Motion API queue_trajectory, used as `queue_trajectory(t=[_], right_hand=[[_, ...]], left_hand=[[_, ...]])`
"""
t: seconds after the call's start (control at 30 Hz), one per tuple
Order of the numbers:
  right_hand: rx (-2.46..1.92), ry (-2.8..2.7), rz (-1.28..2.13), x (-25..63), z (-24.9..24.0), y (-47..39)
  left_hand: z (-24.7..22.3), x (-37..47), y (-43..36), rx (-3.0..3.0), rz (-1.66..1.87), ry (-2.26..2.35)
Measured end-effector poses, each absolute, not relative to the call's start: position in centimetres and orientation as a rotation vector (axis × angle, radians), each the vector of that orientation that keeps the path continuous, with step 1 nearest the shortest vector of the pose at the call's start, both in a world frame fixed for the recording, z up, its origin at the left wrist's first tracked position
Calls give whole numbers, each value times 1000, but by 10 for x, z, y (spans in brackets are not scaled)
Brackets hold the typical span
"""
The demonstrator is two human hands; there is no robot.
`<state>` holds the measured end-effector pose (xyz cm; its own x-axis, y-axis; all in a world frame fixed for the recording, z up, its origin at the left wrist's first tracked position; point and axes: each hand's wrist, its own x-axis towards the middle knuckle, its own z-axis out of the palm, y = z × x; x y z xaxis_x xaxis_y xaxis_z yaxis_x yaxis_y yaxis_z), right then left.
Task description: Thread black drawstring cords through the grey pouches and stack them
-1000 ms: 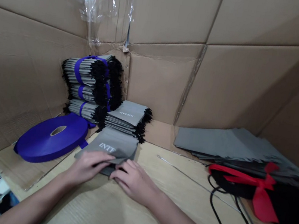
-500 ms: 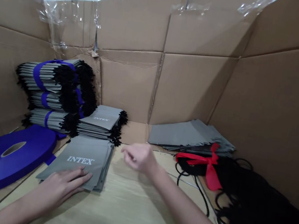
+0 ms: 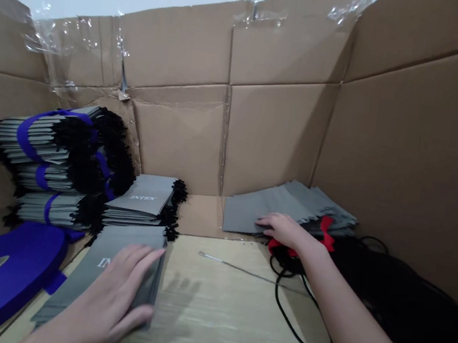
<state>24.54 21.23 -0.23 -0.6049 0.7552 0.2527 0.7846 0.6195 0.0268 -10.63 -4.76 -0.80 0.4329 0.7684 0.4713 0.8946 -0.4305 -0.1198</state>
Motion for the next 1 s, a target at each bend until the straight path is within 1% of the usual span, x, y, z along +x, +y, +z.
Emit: queue_trajectory(t=[0.07,0.13,0.2,0.33,0.4,0.5,0.57,0.63,0.77,0.83,0.93,1.0], right_hand=[[-1291,-2585,-216,242,4,209],[-1307,-2507,-273,237,12,202],[-1282,-2425,-361,233,19,194],[-1183,-2326,-524,230,29,180],[-1130,-2214,-602,236,29,178],[-1024,-2130,-615,251,24,179],[-1043,-2239,-532,262,17,183],[-1096,-2369,-439,269,9,190],[-1123,-2483,-352,265,5,203],[-1151,-2477,-365,256,10,206],[-1137,-2384,-578,247,16,206],[-1059,-2233,-750,248,15,205]], left_hand=[[13,-73,-10,-2481,-566,-1472],[20,-38,43,-2621,-594,-1390],[17,-8,99,-2695,-576,-1276],[0,30,187,-2801,-285,-1127],[-9,39,209,-2862,-323,-1054],[-24,44,224,-2935,-736,-993],[-33,46,226,-2957,-1030,-1023],[-40,46,224,-2964,-1149,-1104],[-44,43,218,-2933,-1034,-1187],[-44,41,217,-2859,-908,-1191],[-44,39,219,-2724,-730,-1227],[-45,38,222,-2668,-707,-1274]])
